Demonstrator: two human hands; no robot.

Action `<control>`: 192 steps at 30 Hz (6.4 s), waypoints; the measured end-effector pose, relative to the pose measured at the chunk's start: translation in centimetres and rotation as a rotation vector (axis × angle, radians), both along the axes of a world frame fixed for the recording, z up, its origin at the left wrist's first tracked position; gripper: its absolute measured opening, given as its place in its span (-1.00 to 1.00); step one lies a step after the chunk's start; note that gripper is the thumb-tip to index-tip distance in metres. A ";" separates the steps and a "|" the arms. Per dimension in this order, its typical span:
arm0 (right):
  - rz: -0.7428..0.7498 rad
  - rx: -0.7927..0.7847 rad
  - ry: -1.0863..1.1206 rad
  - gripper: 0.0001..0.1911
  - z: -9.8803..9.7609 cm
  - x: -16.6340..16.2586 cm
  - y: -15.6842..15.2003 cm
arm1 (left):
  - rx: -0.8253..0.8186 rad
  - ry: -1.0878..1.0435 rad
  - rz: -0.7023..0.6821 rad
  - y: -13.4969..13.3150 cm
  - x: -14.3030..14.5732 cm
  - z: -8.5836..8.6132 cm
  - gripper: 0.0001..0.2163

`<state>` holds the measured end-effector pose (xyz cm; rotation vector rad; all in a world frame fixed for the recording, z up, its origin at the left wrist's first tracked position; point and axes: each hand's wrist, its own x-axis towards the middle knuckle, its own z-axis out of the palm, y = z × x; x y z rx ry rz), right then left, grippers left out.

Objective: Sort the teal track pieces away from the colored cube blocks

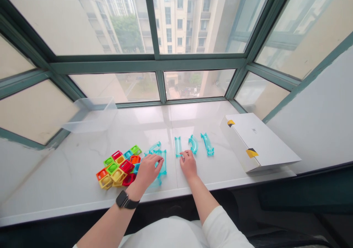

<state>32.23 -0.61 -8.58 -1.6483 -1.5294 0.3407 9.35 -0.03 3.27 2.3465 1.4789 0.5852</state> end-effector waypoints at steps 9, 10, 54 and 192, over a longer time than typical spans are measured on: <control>0.002 0.067 0.015 -0.74 0.4 0.0 -0.5 | 0.144 -0.129 0.104 -6.6 -6.3 -3.8 -0.74; 0.001 0.072 0.017 -0.75 0.6 -0.1 -0.7 | 0.148 -0.134 0.106 -7.2 -6.5 -4.3 -0.74; 0.114 -0.470 0.445 -0.67 3.4 -5.9 -1.6 | 0.170 0.163 0.096 -7.9 -5.7 -7.1 -0.71; 0.012 0.195 -0.021 -0.69 -0.1 0.7 0.1 | -0.096 -0.025 -0.022 3.9 7.1 -5.4 -0.85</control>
